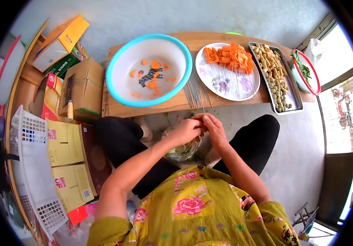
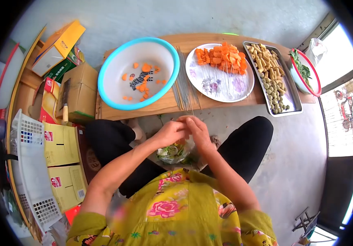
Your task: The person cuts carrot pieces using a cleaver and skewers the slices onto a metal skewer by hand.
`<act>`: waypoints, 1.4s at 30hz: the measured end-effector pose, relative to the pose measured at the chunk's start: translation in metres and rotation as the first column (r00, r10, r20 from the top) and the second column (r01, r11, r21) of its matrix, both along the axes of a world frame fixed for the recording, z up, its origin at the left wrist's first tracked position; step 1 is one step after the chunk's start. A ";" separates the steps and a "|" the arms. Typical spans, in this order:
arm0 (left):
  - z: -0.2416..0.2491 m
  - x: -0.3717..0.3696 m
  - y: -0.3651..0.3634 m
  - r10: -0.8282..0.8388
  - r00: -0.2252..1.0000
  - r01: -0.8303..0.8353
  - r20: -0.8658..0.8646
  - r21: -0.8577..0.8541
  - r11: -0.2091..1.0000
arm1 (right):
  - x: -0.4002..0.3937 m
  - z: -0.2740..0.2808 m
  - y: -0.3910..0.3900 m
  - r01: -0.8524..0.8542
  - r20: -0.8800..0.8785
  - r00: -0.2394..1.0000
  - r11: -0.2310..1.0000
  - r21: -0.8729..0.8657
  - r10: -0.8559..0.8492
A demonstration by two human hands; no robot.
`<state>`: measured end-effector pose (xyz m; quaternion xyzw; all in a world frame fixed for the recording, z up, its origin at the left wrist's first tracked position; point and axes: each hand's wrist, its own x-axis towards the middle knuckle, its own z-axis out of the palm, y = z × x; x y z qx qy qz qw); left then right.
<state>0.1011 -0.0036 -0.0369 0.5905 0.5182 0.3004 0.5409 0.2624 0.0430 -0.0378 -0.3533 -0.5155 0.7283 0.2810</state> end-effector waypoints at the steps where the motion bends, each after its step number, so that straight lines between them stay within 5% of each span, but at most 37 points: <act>1: -0.001 -0.003 -0.005 0.171 0.968 -0.146 0.184 -0.141 0.979 | -0.005 -0.004 -0.003 0.111 -0.075 0.991 0.993 0.043 -0.108; 4: -0.012 -0.031 -0.013 0.653 0.582 -0.389 0.485 -0.539 0.747 | 0.002 0.000 -0.001 0.268 -0.107 0.958 0.963 -0.005 -0.267; 9: -0.020 -0.092 0.008 0.908 -0.074 -0.478 0.411 -0.814 0.330 | 0.030 -0.024 -0.002 0.254 -0.070 0.962 0.957 -0.144 -0.266; 12: -0.039 -0.114 0.023 0.809 -0.078 -0.494 0.583 -0.727 0.477 | 0.035 -0.036 -0.007 0.229 -0.029 0.971 0.952 -0.202 -0.239; 13: -0.037 -0.110 0.029 0.839 -0.152 -0.560 0.522 -0.745 0.363 | 0.035 -0.036 -0.008 0.223 -0.018 0.973 0.953 -0.205 -0.231; 16: -0.029 -0.099 0.023 0.851 -0.179 -0.589 0.493 -0.747 0.309 | 0.037 -0.037 -0.012 0.213 -0.009 0.976 0.956 -0.201 -0.219; 19: -0.020 -0.066 -0.015 0.806 -0.027 -0.639 0.591 -0.630 0.440 | 0.043 -0.039 -0.008 0.214 0.004 0.976 0.956 -0.201 -0.218; 23: -0.030 -0.070 -0.015 0.809 -0.005 -0.711 0.588 -0.571 0.411 | 0.039 -0.046 -0.006 0.217 0.017 0.976 0.957 -0.193 -0.217; 27: 0.019 -0.054 -0.029 0.789 0.045 -0.718 0.613 -0.529 0.452 | 0.039 -0.046 0.005 0.232 0.014 0.972 0.956 -0.178 -0.234; 30: -0.022 -0.083 -0.007 0.810 0.005 -0.708 0.586 -0.570 0.417 | 0.043 -0.062 -0.004 0.269 0.052 0.963 0.928 -0.259 -0.265; 34: 0.003 -0.066 -0.020 0.828 0.000 -0.689 0.560 -0.601 0.406 | 0.037 -0.048 0.005 0.234 0.050 0.972 0.944 -0.233 -0.229; 42: -0.027 -0.086 -0.037 0.890 -0.083 -0.635 0.448 -0.713 0.299 | 0.038 -0.056 -0.003 0.234 0.079 0.972 0.942 -0.241 -0.221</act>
